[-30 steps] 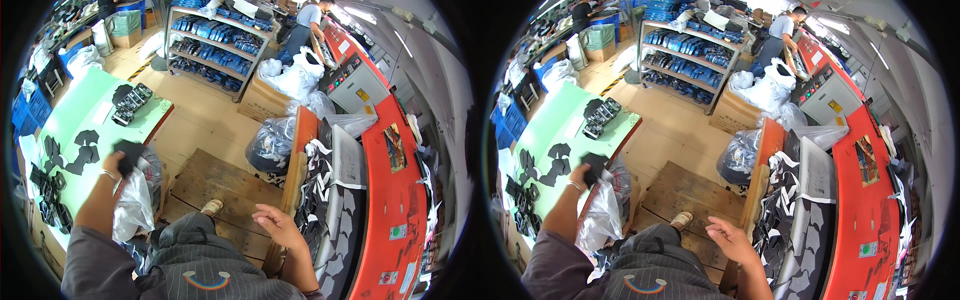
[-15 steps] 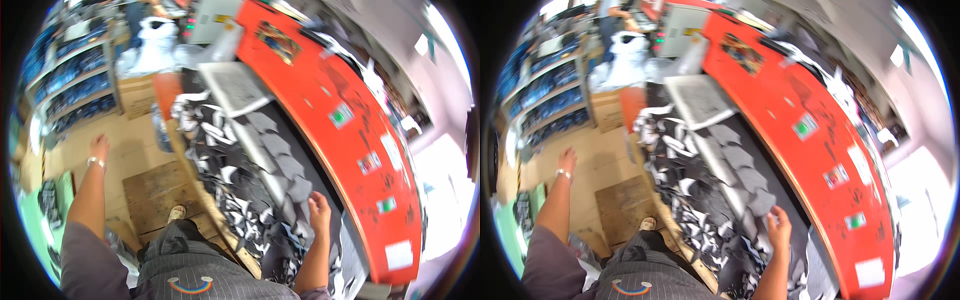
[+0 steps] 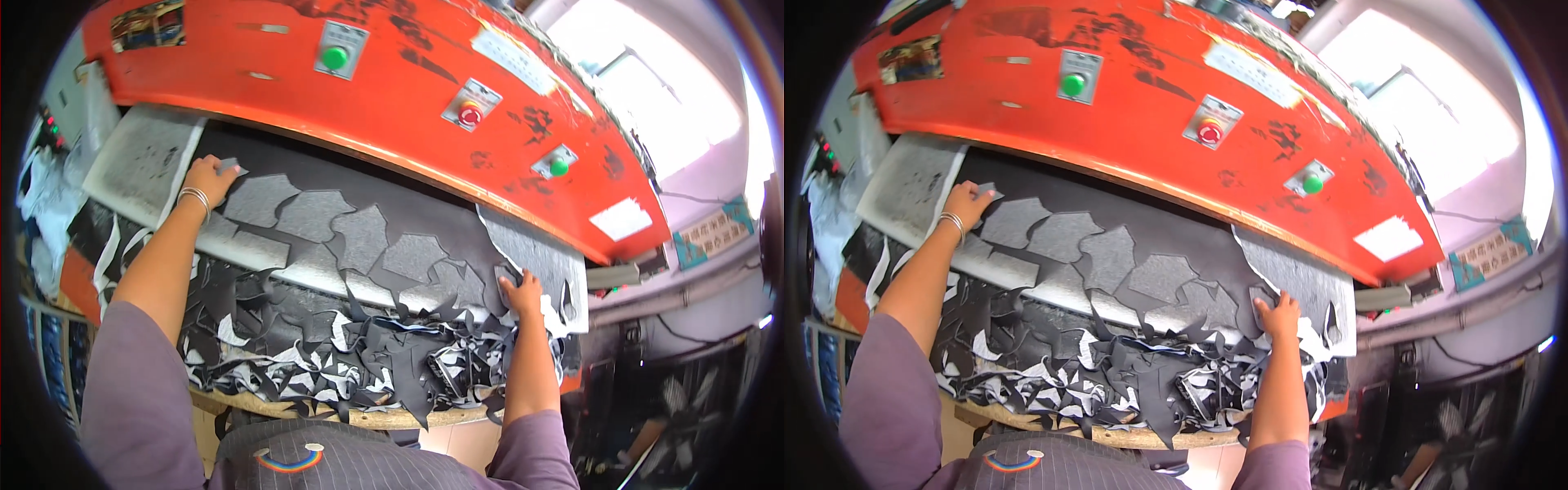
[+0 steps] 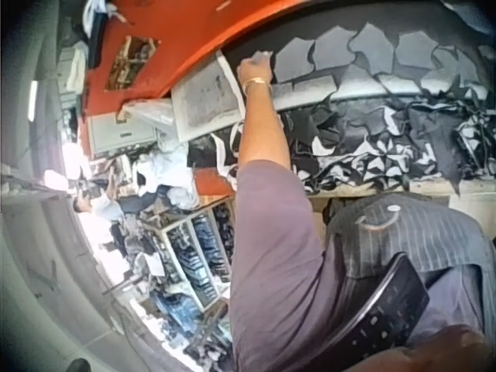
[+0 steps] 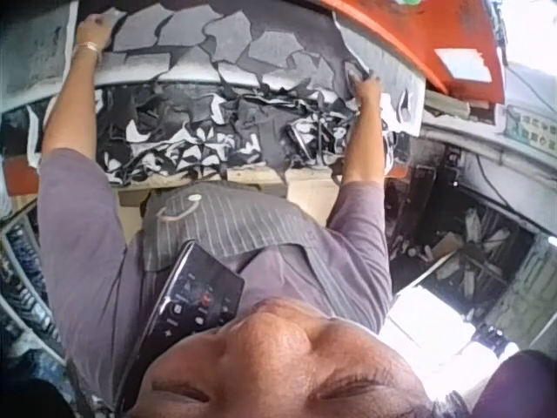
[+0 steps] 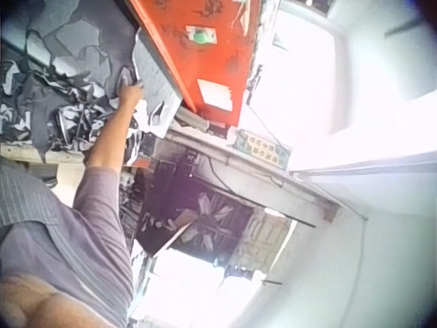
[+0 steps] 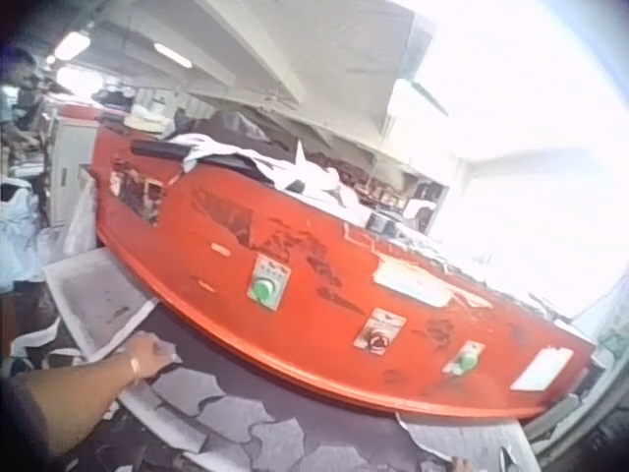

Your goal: Using a hydraulic clicker press and metal die molds to cut shoe upper components from leather sheets.

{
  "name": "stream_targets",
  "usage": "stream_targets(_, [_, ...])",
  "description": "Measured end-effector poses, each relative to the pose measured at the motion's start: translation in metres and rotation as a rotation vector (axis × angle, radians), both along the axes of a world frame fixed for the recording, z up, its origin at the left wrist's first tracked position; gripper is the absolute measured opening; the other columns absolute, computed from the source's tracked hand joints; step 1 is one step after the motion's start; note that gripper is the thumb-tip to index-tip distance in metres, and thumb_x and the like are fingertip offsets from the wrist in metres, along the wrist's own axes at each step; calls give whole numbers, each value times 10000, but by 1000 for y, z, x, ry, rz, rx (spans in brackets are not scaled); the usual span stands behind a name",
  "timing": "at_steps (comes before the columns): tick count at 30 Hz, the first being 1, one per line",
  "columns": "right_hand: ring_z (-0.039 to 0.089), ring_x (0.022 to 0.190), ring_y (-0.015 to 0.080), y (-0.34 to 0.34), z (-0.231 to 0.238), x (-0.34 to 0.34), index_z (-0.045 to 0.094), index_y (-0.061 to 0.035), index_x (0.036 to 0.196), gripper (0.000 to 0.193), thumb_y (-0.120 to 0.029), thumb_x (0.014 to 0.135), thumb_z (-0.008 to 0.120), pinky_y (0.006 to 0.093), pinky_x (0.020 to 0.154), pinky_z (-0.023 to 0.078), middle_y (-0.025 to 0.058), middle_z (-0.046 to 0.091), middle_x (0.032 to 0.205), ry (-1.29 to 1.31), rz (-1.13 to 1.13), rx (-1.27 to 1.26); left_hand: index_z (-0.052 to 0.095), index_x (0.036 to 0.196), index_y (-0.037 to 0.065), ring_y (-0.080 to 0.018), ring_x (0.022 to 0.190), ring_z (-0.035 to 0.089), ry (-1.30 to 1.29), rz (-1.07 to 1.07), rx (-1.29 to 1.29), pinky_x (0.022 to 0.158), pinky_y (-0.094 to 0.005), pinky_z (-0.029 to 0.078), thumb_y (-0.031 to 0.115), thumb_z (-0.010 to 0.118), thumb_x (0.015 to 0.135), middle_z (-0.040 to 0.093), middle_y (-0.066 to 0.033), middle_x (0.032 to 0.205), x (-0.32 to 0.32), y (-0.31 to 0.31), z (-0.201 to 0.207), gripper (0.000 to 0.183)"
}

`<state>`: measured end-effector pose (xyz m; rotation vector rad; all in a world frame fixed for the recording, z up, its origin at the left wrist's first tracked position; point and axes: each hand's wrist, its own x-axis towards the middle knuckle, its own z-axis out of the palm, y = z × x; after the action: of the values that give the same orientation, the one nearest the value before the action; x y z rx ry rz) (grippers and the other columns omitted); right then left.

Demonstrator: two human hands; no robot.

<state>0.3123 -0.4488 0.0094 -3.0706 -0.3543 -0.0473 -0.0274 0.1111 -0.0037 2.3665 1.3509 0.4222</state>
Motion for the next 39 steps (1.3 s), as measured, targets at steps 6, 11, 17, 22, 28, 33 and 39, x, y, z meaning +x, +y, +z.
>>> stream_targets(6, [540, 1091, 439, -2, -2, 23, 494, -110, 1308, 642, -531, 835, 603, 477, 909, 448, 281, 537, 1163, 40, -10, -77, 474, 1158, 8, -393, 1118, 557, 250, 5, 95, 874, -464, 469, 402, 609, 879, 587, -267, 1103, 44, -27, 16, 501])
stream_targets(11, [641, 876, 416, -13, -18, 21, 468, -303, 1294, 331, -314, 972, 393, 496, 728, 510, 221, 562, 1109, -52, -13, -177, 487, 1093, -14, -406, 1003, 607, 265, 35, 9, 852, -464, 474, 295, 561, 923, 633, -249, 1052, 47, -11, 2, 360])
stream_targets(17, [657, 847, 385, -33, -17, 25, 433, -342, 1362, 462, -189, 927, 401, 479, 734, 515, 204, 582, 1096, -68, 81, -237, 598, 1008, -29, -398, 1006, 608, 269, -3, 42, 849, -447, 476, 331, 656, 854, 641, -257, 1014, 49, -29, 3, 396])
stream_targets(22, [655, 855, 381, -67, -17, 31, 431, -354, 1371, 507, -152, 906, 423, 474, 748, 515, 189, 604, 1079, -57, 114, -277, 658, 887, -40, -391, 943, 630, 158, -28, -45, 820, -430, 480, 304, 688, 830, 652, -267, 937, 38, -47, 9, 351])
stream_targets(28, [649, 872, 363, -120, -8, 42, 454, -349, 1356, 594, -91, 822, 497, 474, 757, 513, 162, 640, 1017, -60, 123, -262, 597, 769, -9, -341, 734, 621, 120, -120, -147, 716, -400, 472, 254, 724, 796, 642, -195, 769, 9, -102, 17, 293])
stream_targets(33, [636, 888, 367, -148, -16, 35, 469, -330, 1345, 634, -45, 780, 515, 471, 760, 505, 164, 639, 1005, -38, 170, -219, 558, 693, 16, -306, 655, 605, 112, -88, -162, 652, -393, 468, 240, 751, 770, 611, -161, 670, -6, -125, 15, 306])
stream_targets(39, [577, 1052, 364, -205, -13, 23, 494, -100, 1329, 580, -186, 783, 672, 413, 930, 438, 222, 595, 1153, 95, 201, 206, 568, 845, 18, -276, 799, 605, 247, -90, -109, 701, -385, 480, 168, 752, 754, 622, -159, 864, -12, -147, 20, 255])
